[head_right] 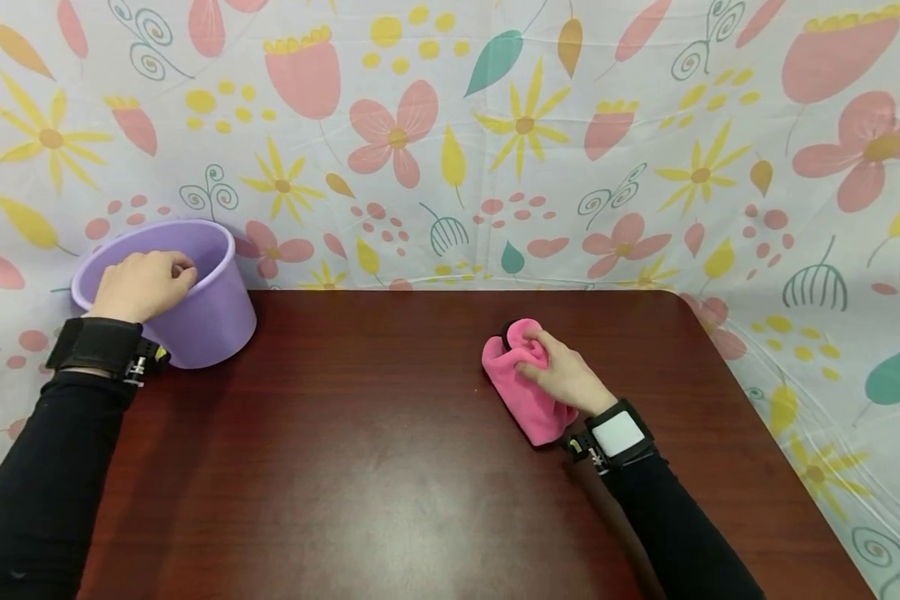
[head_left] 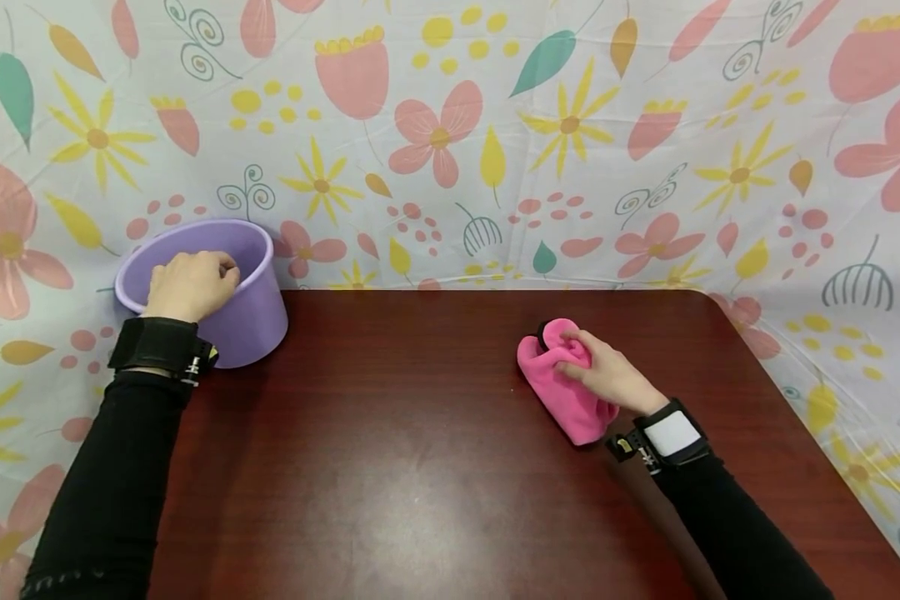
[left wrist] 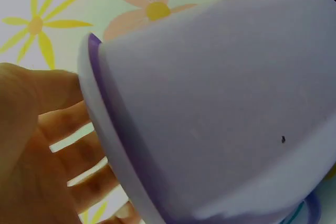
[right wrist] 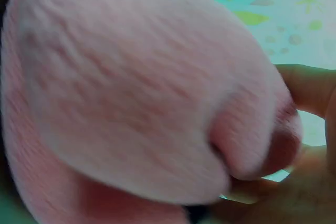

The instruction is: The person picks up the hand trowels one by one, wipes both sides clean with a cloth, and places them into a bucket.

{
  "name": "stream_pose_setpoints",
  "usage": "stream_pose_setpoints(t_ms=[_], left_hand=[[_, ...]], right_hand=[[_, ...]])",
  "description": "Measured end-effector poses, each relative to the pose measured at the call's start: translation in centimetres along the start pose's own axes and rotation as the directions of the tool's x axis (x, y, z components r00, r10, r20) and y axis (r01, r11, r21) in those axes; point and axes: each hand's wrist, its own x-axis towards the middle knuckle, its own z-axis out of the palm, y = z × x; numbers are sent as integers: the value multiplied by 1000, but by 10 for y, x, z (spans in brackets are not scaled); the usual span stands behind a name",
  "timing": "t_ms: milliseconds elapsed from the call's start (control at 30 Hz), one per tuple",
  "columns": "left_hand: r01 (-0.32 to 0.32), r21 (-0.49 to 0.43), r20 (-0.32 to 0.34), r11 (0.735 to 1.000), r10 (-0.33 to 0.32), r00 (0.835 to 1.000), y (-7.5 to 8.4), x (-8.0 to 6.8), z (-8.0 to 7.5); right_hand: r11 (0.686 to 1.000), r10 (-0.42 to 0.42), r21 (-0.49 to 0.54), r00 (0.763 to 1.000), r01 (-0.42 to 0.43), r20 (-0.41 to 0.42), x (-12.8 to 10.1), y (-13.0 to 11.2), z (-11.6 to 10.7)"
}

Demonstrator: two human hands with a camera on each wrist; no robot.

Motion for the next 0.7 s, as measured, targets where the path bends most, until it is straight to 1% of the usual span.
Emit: stream_pose_setpoints(t_ms=[33,100,167,233,300,400,500,600,700], left_hand=[[-18,-2,-45,1000,18,999,3,-1,1],[-53,-17,-125,998,50,991,9,-3,3],[-82,-45,-167,996,74,983,17,-7,3],[-111,-79,-185,991,94,978,27,-9,2],[-135,-103,-180,985,115,977,39,-11,2],[-170,-130,-151,977,150,977,56,-13,3],[-204,-143,-117,968,188,975,73,-14,7],[-253,-145,-102,957,239,966,87,-13,15],[-291,-138,-95,947,280,955,100,-10,30]], right_hand=[[1000,-3,-12,1000,3,2,0,-2,-3],[999,-7,-33,1000,7,9,-2,-6,-9],[998,-10,-55,1000,11,16,-3,-11,-17],[997,-13,-81,1000,13,13,-5,-16,-25],[994,-17,-112,1000,17,2,-6,-21,-33],[987,-34,-160,999,29,-30,-4,-30,-43],[981,-48,-189,997,34,-67,1,-43,-48],[976,-43,-217,993,19,-107,9,-57,-48],[967,-57,-253,988,19,-145,20,-68,-42]])
